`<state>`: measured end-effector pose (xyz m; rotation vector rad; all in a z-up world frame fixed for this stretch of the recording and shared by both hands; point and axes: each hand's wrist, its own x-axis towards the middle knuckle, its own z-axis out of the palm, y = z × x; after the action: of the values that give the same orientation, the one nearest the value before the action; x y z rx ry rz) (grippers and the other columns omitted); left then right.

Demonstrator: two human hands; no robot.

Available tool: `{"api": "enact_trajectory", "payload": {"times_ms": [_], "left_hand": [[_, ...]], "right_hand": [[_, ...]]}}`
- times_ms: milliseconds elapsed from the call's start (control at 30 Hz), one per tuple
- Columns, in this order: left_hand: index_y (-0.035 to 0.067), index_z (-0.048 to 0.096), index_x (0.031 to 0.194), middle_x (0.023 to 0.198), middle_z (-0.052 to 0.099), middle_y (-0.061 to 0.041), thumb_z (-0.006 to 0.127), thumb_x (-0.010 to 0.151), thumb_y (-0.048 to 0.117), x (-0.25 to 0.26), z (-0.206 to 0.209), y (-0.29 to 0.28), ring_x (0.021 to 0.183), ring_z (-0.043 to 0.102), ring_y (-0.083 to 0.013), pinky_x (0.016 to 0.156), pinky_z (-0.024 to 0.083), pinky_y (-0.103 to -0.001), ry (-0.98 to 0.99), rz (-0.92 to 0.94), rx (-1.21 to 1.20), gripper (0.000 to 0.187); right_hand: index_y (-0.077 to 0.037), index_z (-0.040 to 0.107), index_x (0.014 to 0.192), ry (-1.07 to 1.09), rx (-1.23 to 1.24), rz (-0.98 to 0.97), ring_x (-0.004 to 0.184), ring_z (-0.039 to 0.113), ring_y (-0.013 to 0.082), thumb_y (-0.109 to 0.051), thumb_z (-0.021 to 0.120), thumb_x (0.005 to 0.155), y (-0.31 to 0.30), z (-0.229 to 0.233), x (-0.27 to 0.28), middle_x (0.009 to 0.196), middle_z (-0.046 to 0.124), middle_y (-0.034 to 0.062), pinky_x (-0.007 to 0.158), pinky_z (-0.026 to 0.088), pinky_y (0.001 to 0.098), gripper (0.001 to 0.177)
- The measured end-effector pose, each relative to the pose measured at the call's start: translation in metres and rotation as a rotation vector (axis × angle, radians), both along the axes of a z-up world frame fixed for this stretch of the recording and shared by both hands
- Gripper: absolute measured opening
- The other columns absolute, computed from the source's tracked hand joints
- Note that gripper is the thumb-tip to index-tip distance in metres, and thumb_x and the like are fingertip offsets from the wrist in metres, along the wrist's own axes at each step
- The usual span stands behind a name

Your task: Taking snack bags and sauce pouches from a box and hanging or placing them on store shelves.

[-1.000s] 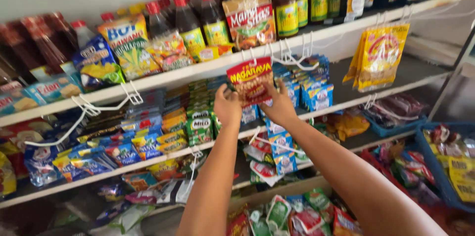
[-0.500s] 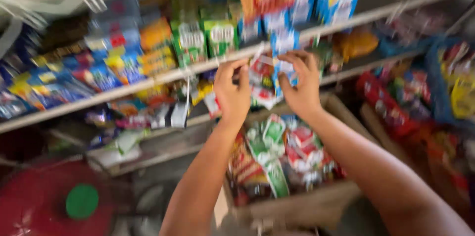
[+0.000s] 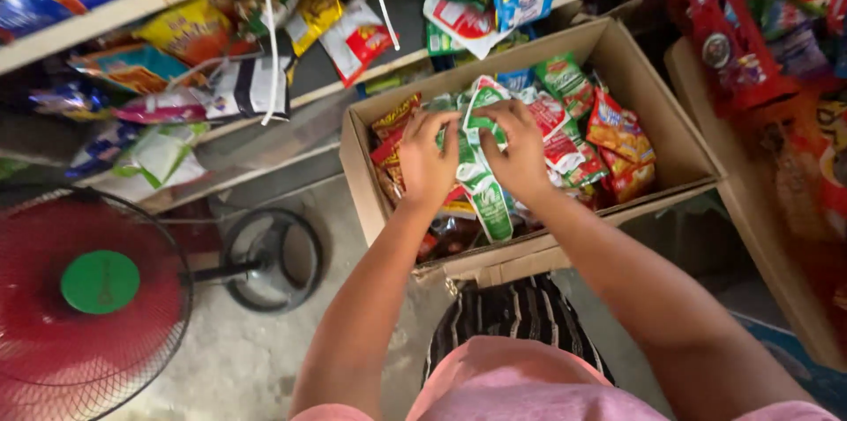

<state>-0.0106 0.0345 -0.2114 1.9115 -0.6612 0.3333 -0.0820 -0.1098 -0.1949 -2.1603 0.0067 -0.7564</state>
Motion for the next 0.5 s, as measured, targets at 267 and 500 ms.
{"api": "enact_trajectory", "payload": {"times_ms": [267,500], "left_hand": [[0.018,0.051,0.142,0.146,0.047,-0.016,0.083,0.077,0.025,0.002,-0.147,0.026,0.133,0.042,-0.0419,0.107,0.041,-0.051,0.438,0.131,0.647,0.072],[0.030,0.035,0.156,0.160,0.027,-0.018,0.090,0.069,0.029,-0.018,-0.162,0.027,0.141,0.028,-0.0468,0.108,0.039,-0.052,0.654,0.188,0.791,0.103]], "right_hand": [[-0.011,0.071,0.121,0.359,0.145,0.057,0.099,0.069,0.0293,-0.002,0.066,0.089,0.007,-0.122,-0.002,0.113,0.070,0.0132,0.084,0.056,0.0410,0.034],[-0.014,0.058,0.140,0.720,0.198,0.241,0.109,0.072,0.0262,-0.021,0.074,0.089,0.012,-0.184,-0.014,0.134,0.066,0.0149,0.089,0.056,0.0384,0.054]]}}
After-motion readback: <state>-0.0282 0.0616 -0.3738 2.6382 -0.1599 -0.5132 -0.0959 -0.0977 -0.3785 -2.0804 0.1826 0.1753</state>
